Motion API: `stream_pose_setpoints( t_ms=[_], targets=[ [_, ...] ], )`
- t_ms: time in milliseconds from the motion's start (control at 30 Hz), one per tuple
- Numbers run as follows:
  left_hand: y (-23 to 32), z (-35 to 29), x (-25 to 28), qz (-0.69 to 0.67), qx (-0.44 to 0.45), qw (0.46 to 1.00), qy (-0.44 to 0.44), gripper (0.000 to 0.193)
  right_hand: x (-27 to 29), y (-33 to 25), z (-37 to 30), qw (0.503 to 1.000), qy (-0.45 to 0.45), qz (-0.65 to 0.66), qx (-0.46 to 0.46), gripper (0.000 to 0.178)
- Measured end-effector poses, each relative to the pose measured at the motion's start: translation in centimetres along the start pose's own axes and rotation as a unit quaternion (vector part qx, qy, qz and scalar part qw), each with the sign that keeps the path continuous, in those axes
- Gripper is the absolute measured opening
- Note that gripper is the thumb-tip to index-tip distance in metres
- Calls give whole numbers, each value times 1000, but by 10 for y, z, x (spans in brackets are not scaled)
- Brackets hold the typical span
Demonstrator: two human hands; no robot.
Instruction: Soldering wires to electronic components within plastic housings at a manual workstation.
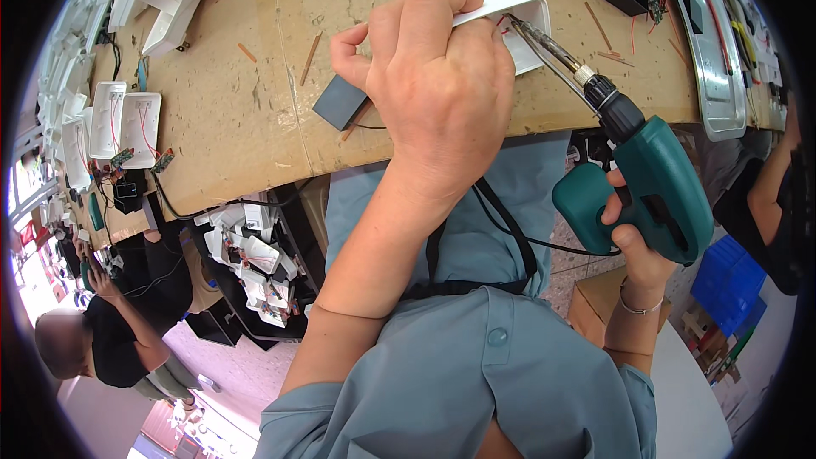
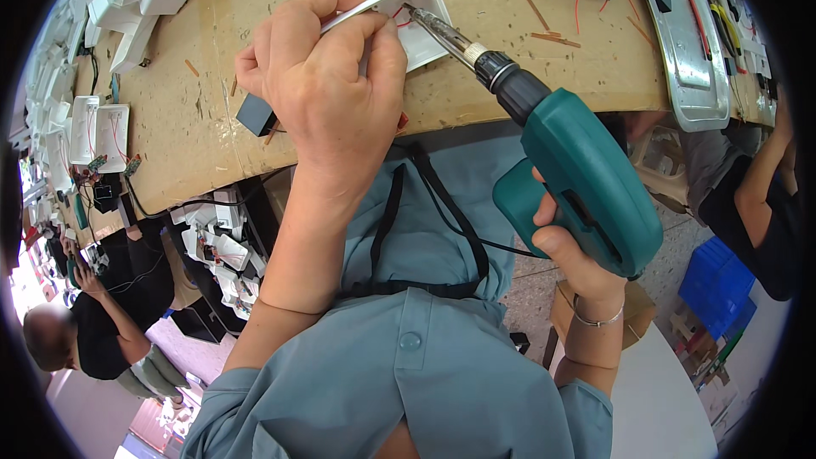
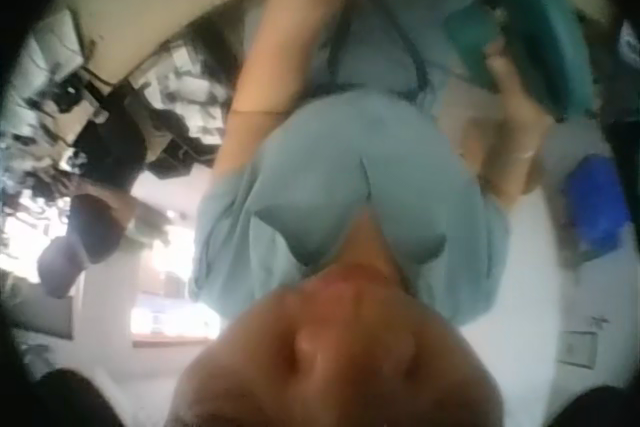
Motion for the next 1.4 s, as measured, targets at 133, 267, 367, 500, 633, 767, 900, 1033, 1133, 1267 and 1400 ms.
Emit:
stream_pose_setpoints(
  t_ms=[133,267,367,500,633,767,900,1033,1133,1267,1400],
  targets=[
    [0,1,1,22,8,1000,-2,2,2,-1,2,1000,-13,-22,-7,63],
    [0,1,1,18,7,1000,-8,2,6,-4,1,998,-17,-53,-23,58],
    [0,1,1,19,7,1000,-9,2,6,-6,-1,998,-9,-47,-52,54],
    [1,1,2,10,-2,1000,-1,3,6,-14,0,997,14,-69,-27,51],
    [0,1,2,24,-2,1000,-13,2,4,-25,4,995,19,-94,-42,48],
    [1,0,2,27,-3,1000,-14,3,6,-29,2,989,15,-136,-60,48],
    [2,1,0,22,-9,1000,3,3,7,-29,3,988,1,-152,-34,53],
    [1,1,5,31,-4,999,-13,5,6,-30,3,990,0,-140,-22,60],
    [0,0,2,30,-4,999,-12,5,4,-29,1,992,9,-126,-28,63],
    [2,0,-1,10,-14,1000,12,5,8,-25,-1,991,-3,-133,-23,64],
    [2,1,3,16,-11,1000,10,5,7,-27,-2,995,5,-97,-37,64]
  ],
)
Point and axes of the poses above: each hand's wrist, its own z-axis towards the middle knuckle, its own x-axis out of the back of the hand, y = z × x, the point moved 2 cm from there along z, towards the middle knuckle, and after that the axes turned 14 degrees about -y, right-handed, at the moved point
